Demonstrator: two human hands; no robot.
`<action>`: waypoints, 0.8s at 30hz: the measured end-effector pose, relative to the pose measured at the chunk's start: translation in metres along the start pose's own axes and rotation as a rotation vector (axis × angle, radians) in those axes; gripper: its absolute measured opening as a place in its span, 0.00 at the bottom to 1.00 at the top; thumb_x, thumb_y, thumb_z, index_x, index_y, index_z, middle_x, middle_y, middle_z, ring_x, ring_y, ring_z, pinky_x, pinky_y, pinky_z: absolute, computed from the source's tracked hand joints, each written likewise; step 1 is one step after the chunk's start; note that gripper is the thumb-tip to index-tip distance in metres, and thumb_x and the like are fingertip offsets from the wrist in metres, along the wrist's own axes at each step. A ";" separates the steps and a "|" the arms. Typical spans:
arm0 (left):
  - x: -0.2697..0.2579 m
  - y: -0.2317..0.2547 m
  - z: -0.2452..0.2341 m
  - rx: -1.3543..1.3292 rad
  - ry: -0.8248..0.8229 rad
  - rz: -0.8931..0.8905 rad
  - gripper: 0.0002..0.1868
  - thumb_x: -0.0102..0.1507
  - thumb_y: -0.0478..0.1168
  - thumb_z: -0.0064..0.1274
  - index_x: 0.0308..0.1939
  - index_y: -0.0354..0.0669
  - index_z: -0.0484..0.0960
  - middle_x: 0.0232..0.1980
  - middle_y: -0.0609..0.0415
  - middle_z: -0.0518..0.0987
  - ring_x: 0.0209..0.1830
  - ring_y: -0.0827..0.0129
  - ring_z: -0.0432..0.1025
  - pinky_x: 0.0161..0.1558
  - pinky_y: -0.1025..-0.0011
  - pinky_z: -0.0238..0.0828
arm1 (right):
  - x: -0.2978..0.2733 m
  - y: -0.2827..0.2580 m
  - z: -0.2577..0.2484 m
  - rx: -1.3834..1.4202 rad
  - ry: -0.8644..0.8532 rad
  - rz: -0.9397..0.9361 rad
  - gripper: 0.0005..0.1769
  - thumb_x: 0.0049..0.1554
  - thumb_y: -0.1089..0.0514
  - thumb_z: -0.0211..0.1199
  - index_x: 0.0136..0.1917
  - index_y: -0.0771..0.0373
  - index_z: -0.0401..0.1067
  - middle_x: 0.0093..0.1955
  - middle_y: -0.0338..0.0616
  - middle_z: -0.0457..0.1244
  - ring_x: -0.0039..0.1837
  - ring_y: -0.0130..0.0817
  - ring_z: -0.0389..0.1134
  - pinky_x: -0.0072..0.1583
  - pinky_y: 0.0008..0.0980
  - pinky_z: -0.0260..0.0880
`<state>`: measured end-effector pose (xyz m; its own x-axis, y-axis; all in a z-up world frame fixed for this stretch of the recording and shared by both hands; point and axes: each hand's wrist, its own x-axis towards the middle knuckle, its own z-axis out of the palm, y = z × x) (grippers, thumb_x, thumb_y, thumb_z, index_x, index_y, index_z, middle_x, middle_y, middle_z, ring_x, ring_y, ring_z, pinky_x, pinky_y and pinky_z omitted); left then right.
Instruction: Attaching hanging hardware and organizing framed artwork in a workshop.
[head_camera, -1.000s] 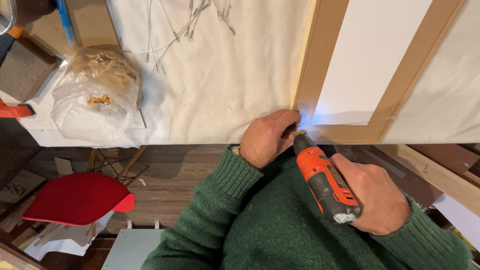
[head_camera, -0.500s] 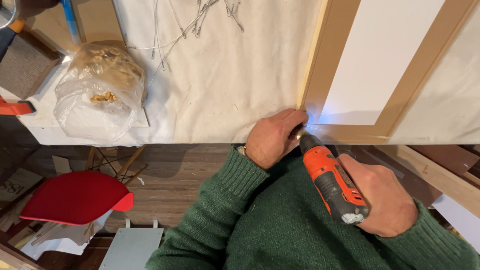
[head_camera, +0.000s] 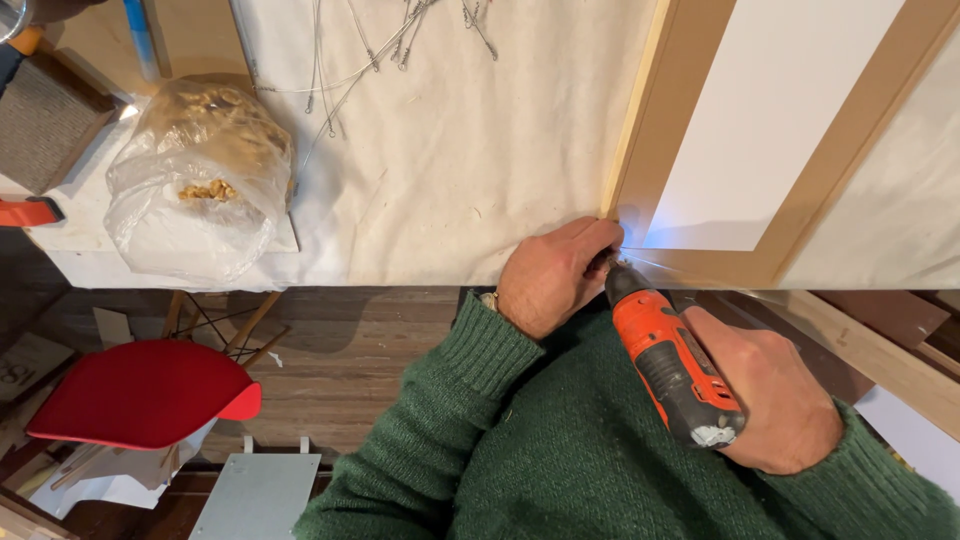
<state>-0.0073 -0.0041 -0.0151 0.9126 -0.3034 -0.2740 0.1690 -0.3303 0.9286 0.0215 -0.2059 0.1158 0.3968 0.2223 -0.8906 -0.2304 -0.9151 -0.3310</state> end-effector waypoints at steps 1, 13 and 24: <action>0.000 0.000 0.000 -0.001 -0.011 -0.013 0.11 0.61 0.35 0.56 0.46 0.46 0.74 0.42 0.53 0.77 0.39 0.53 0.76 0.38 0.60 0.73 | 0.000 -0.001 -0.001 0.003 0.008 -0.011 0.21 0.43 0.56 0.71 0.48 0.59 0.68 0.33 0.53 0.67 0.39 0.59 0.69 0.41 0.50 0.68; -0.003 -0.003 0.006 -0.005 -0.001 -0.040 0.10 0.63 0.36 0.54 0.47 0.48 0.74 0.42 0.55 0.79 0.37 0.54 0.76 0.35 0.60 0.73 | 0.001 -0.007 -0.003 0.000 -0.014 0.007 0.19 0.43 0.55 0.70 0.46 0.58 0.67 0.31 0.55 0.66 0.38 0.59 0.69 0.41 0.51 0.67; -0.005 -0.005 0.005 -0.013 0.051 -0.006 0.14 0.61 0.35 0.53 0.51 0.48 0.72 0.44 0.52 0.80 0.38 0.51 0.77 0.36 0.58 0.72 | 0.003 -0.015 -0.004 -0.055 0.023 -0.021 0.20 0.44 0.54 0.70 0.49 0.58 0.69 0.33 0.55 0.68 0.40 0.59 0.70 0.41 0.51 0.68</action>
<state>-0.0144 -0.0057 -0.0196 0.9294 -0.2549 -0.2671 0.1795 -0.3202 0.9302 0.0300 -0.1933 0.1194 0.4212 0.2341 -0.8762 -0.1727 -0.9278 -0.3308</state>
